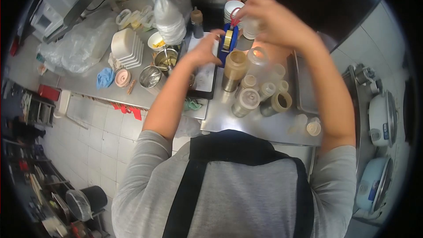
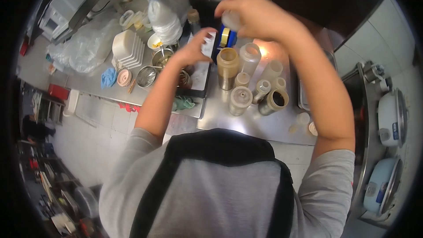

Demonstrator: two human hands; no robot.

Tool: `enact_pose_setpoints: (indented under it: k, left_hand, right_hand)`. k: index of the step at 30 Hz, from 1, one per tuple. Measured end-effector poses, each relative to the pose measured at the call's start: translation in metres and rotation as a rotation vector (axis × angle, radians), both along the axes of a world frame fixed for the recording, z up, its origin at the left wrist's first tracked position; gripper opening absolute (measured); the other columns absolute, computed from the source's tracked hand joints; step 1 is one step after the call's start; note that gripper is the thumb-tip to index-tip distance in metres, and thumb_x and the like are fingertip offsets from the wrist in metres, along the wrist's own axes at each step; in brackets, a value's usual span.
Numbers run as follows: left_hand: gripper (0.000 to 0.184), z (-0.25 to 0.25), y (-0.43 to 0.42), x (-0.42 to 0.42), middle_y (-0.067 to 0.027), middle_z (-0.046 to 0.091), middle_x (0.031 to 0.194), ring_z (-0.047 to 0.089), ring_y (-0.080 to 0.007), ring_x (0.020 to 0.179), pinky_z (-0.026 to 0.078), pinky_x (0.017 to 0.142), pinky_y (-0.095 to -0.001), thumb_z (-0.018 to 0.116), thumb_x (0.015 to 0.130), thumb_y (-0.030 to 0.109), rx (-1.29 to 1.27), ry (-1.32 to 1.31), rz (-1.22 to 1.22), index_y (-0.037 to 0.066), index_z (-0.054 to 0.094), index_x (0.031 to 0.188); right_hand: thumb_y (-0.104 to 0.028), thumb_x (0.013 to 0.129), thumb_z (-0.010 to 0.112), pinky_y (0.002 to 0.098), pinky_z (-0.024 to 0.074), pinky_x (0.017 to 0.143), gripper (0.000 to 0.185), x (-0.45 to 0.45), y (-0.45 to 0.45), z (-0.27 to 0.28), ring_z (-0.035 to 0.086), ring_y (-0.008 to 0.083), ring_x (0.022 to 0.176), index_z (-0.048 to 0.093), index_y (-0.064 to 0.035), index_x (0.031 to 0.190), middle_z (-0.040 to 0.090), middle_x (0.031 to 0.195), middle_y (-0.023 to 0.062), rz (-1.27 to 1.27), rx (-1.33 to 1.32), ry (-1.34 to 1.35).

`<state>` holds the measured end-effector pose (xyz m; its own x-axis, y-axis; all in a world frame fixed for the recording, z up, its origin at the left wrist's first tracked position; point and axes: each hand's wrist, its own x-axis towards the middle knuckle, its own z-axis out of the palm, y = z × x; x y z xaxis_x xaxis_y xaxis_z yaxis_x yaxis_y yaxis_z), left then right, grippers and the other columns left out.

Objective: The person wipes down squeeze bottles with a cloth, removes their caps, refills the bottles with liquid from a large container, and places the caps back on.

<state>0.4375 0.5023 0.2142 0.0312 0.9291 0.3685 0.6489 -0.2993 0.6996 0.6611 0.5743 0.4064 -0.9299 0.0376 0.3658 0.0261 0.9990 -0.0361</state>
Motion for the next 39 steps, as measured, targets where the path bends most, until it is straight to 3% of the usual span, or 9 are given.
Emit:
enact_pose_setpoints:
  k: [3,6,10,13,16,26,32,36,39]
  left_hand:
    - [0.062,0.018,0.032,-0.027,-0.0071,0.054,0.107,0.053,-0.0173,0.094,0.050,0.081,-0.0312,0.063,0.063,-0.012,0.057,-0.426,0.351,0.006,0.047,0.120]
    - [0.052,0.020,0.083,-0.040,-0.0133,0.058,0.104,0.057,-0.0214,0.093,0.048,0.080,-0.0336,0.073,0.064,0.000,0.142,-0.840,0.761,-0.002,0.050,0.110]
    - [0.094,-0.021,0.138,-0.068,-0.0255,0.047,0.130,0.045,-0.0359,0.123,0.037,0.104,-0.0388,0.082,0.063,0.032,-0.010,-0.197,1.169,-0.007,0.035,0.134]
    - [0.102,-0.035,0.159,-0.072,-0.0256,0.046,0.132,0.043,-0.0378,0.125,0.035,0.107,-0.0422,0.084,0.060,0.034,-0.104,-0.091,1.171,0.000,0.029,0.140]
    - [0.093,-0.038,0.157,-0.068,-0.0244,0.048,0.130,0.046,-0.0371,0.122,0.040,0.101,-0.0422,0.083,0.064,0.031,-0.087,0.137,1.193,0.011,0.033,0.139]
    - [0.065,-0.026,0.120,-0.053,-0.0162,0.062,0.114,0.060,-0.0348,0.107,0.047,0.090,-0.0422,0.083,0.063,0.027,0.019,0.100,1.041,0.013,0.051,0.117]
    - [0.073,0.060,0.069,-0.014,-0.0149,0.066,0.106,0.064,-0.0272,0.100,0.048,0.087,-0.0357,0.086,0.059,0.035,0.272,0.082,0.996,0.003,0.055,0.117]
    - [0.054,0.109,0.020,0.009,-0.0123,0.063,0.103,0.061,-0.0179,0.092,0.048,0.080,-0.0281,0.079,0.075,0.020,0.669,-0.530,0.428,-0.004,0.052,0.116]
    - [0.054,0.136,-0.037,0.053,-0.0145,0.062,0.100,0.062,-0.0223,0.087,0.051,0.076,-0.0357,0.069,0.083,0.015,0.622,-0.870,0.158,0.001,0.039,0.125]
  right_hand:
    - [-0.003,0.061,0.068,0.0340,0.0447,0.091,0.054,0.071,-0.010,0.043,0.054,0.0249,0.108,0.060,-0.0106,0.114,0.053,0.114,0.0087,-0.242,-0.128,0.112]
    - [-0.004,0.061,0.074,0.0333,0.0435,0.092,0.057,0.159,0.005,0.039,0.054,0.0221,0.104,0.061,-0.0114,0.116,0.058,0.109,0.0056,-0.395,-0.174,0.253]
    - [-0.004,0.066,0.075,0.0301,0.0434,0.090,0.056,0.269,-0.002,-0.017,0.053,0.0187,0.101,0.059,-0.0109,0.119,0.055,0.112,0.0031,-0.648,-0.287,0.356]
    - [0.000,0.060,0.079,0.0290,0.0466,0.085,0.053,0.329,-0.019,-0.087,0.055,0.0149,0.095,0.059,-0.0081,0.108,0.056,0.108,0.0017,-0.951,-0.446,0.386]
    - [-0.006,0.056,0.083,0.0326,0.0453,0.086,0.045,0.347,-0.042,-0.164,0.058,0.0256,0.096,0.055,-0.0072,0.090,0.062,0.094,0.0066,-1.192,-0.394,0.345]
    - [-0.009,0.057,0.080,0.0441,0.0353,0.097,0.059,0.347,-0.044,-0.293,0.048,0.0323,0.113,0.053,-0.0119,0.110,0.056,0.120,0.0066,-1.231,-0.171,0.295]
    - [-0.014,0.060,0.077,0.0456,0.0342,0.098,0.061,0.351,-0.033,-0.291,0.044,0.0359,0.117,0.052,-0.0124,0.117,0.053,0.121,0.0136,-1.202,-0.132,0.330]
    - [-0.018,0.071,0.076,0.0439,0.0346,0.098,0.048,0.332,-0.030,-0.249,0.046,0.0341,0.116,0.055,-0.0065,0.113,0.055,0.120,0.0144,-1.080,-0.018,0.573]
    - [-0.016,0.077,0.074,0.0393,0.0378,0.095,0.040,0.296,-0.034,-0.206,0.051,0.0292,0.109,0.057,-0.0041,0.110,0.059,0.113,0.0129,-0.935,-0.133,0.709]
